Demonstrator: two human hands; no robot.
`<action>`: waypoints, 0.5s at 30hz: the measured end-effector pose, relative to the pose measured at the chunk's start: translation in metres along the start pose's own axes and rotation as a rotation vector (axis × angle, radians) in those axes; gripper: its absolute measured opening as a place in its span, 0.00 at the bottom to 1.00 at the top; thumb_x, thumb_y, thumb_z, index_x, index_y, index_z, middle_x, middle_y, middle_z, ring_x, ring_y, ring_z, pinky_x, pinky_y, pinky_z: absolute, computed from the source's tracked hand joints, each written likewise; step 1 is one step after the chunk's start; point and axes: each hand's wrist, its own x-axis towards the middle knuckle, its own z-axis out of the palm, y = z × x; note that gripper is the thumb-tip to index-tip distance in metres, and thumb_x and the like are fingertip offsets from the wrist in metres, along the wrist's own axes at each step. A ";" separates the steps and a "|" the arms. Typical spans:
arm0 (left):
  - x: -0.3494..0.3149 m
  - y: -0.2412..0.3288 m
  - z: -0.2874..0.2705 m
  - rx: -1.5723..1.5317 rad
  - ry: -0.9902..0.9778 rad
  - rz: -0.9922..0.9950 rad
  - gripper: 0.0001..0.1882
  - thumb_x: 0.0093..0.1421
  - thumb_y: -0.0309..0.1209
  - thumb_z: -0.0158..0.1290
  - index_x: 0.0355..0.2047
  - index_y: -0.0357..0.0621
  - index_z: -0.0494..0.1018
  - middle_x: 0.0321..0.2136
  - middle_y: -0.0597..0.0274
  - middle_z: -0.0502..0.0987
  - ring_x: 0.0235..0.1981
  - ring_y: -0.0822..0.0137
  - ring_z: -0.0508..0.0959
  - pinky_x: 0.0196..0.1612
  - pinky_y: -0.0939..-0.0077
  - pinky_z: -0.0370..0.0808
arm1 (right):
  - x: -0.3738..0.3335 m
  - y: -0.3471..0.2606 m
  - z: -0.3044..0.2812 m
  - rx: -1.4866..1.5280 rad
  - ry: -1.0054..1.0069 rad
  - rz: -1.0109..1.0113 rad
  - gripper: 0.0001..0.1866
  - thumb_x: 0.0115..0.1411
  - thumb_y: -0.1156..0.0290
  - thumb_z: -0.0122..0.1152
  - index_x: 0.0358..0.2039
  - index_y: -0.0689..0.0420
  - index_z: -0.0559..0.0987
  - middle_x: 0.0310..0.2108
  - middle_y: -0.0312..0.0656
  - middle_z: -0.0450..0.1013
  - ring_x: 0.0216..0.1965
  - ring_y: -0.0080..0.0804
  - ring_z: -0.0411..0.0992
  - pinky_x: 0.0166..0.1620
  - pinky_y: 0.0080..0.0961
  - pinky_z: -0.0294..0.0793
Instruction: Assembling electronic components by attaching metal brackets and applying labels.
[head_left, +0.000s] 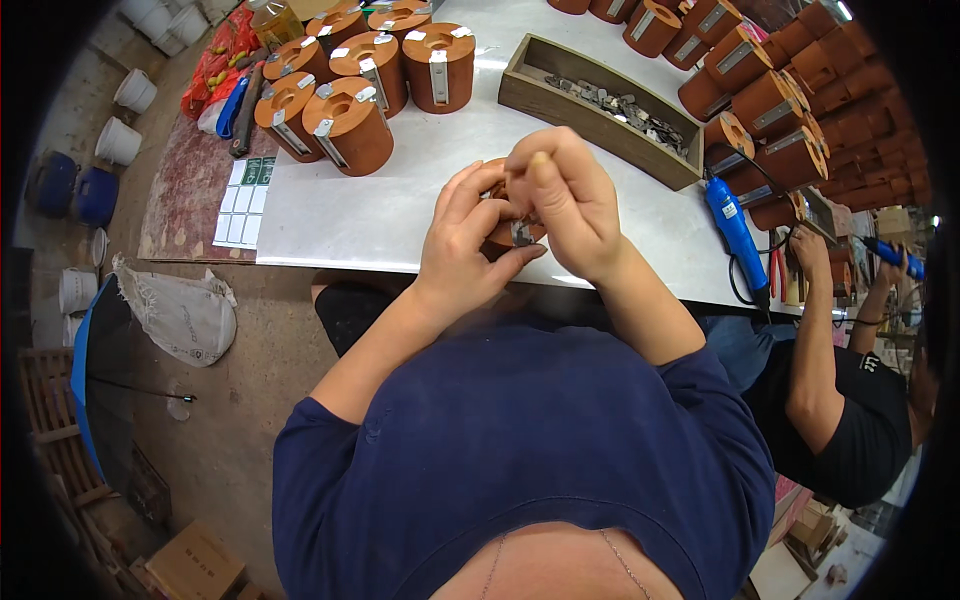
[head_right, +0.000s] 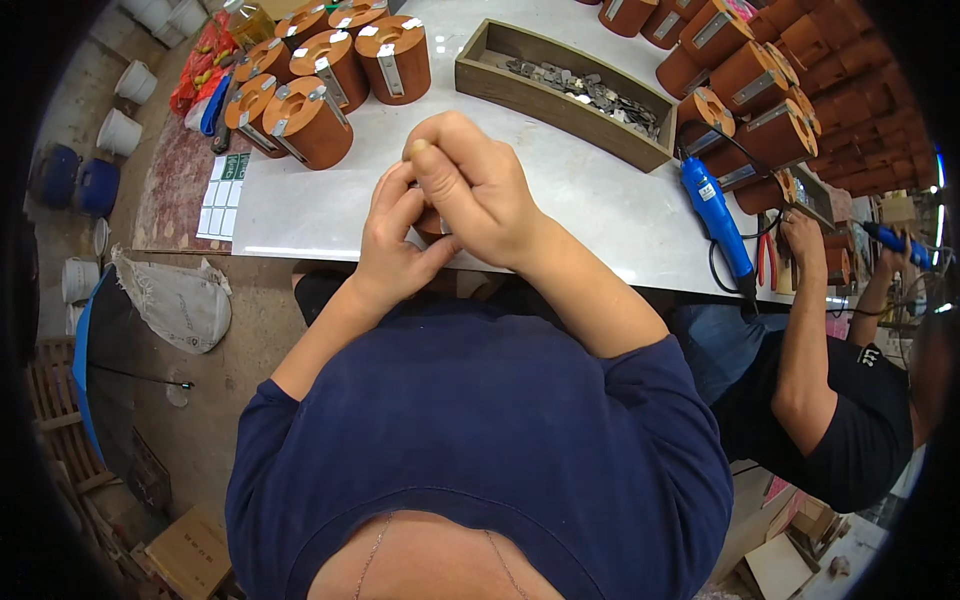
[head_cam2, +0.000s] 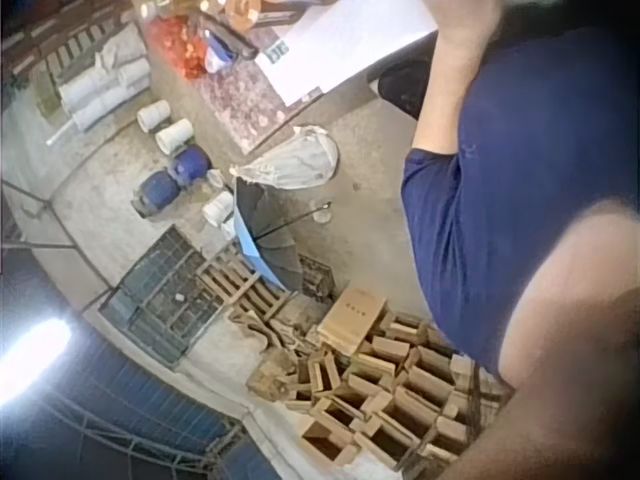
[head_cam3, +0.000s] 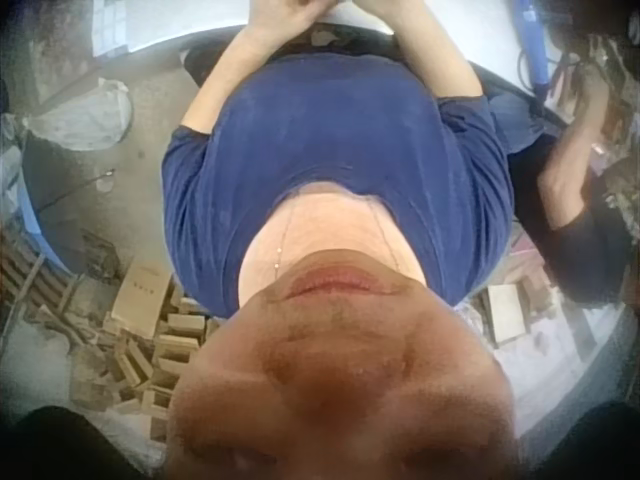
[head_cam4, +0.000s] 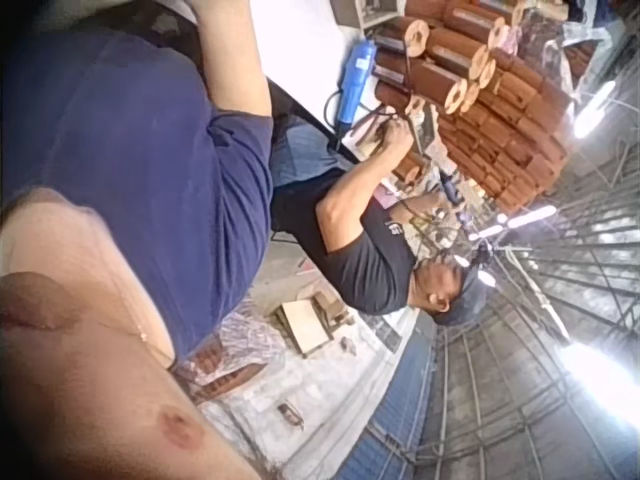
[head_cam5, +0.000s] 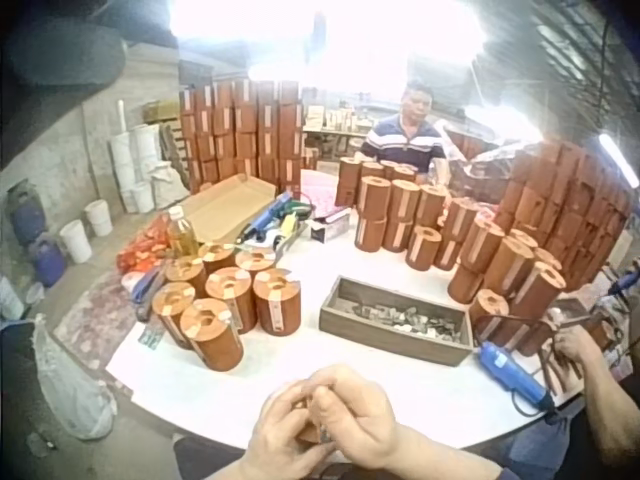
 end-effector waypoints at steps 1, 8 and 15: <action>0.001 0.001 0.001 0.016 0.001 -0.006 0.21 0.33 0.27 0.66 0.29 0.39 0.71 0.46 0.53 0.67 0.51 0.48 0.64 0.50 0.60 0.64 | 0.002 -0.005 0.001 -0.118 0.012 0.015 0.06 0.62 0.73 0.45 0.33 0.62 0.67 0.18 0.33 0.66 0.17 0.14 0.62 0.21 0.12 0.62; 0.003 0.007 0.014 0.069 0.081 -0.039 0.21 0.33 0.28 0.65 0.27 0.38 0.68 0.43 0.54 0.68 0.46 0.48 0.66 0.48 0.59 0.65 | 0.007 0.008 0.020 -0.002 0.321 -0.038 0.08 0.60 0.77 0.48 0.39 0.59 0.62 0.13 0.32 0.63 0.14 0.13 0.57 0.17 0.12 0.55; -0.001 -0.006 0.022 0.069 0.141 0.017 0.21 0.32 0.26 0.63 0.29 0.40 0.69 0.42 0.54 0.68 0.45 0.50 0.66 0.46 0.60 0.65 | 0.011 0.011 0.018 -0.033 0.176 -0.139 0.06 0.60 0.77 0.47 0.37 0.61 0.62 0.11 0.31 0.61 0.12 0.14 0.56 0.17 0.12 0.54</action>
